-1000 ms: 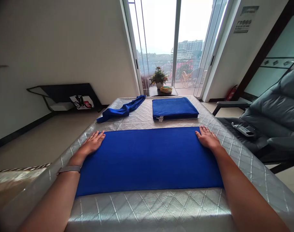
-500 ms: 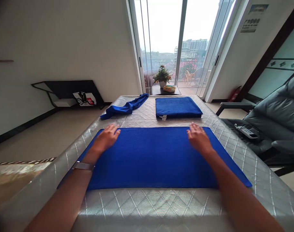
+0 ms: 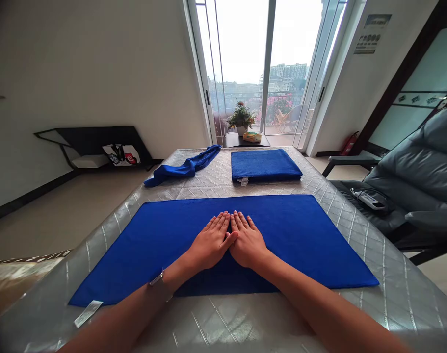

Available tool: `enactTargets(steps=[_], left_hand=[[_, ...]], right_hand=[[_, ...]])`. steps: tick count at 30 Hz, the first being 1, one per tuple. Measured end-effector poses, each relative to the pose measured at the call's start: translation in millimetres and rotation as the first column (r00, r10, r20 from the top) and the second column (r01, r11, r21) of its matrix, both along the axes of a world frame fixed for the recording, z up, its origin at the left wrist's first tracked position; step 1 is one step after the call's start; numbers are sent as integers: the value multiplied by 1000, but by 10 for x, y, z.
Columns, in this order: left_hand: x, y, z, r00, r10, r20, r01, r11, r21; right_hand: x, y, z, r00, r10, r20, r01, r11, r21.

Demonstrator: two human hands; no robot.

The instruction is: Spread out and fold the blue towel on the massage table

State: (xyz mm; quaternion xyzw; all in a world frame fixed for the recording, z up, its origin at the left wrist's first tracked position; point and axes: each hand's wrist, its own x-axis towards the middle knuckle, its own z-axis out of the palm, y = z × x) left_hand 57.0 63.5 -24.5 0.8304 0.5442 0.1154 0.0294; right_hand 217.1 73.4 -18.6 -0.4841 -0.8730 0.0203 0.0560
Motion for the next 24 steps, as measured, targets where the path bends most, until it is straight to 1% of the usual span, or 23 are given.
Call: enactTargets(steps=[4,10,20,24], left_hand=[[-21,7,-35,999,22,-25,-22,1000,4],[-41,7,-89,998,53,-38,-52,998,34],[-26,14,-68,997,61,-54,-60,998,26],[-7,10,-26,997,63,-48,-63,998,3]], right_hand=[[17,-9,17,1000,-23,-10,22,999,-25],[121,7,31,997,-80,-7,79,993,-82],[145,13,-12,997,-72,-21,71,996,-50],[140,10,6,997,-82,-6,81,996,-46]])
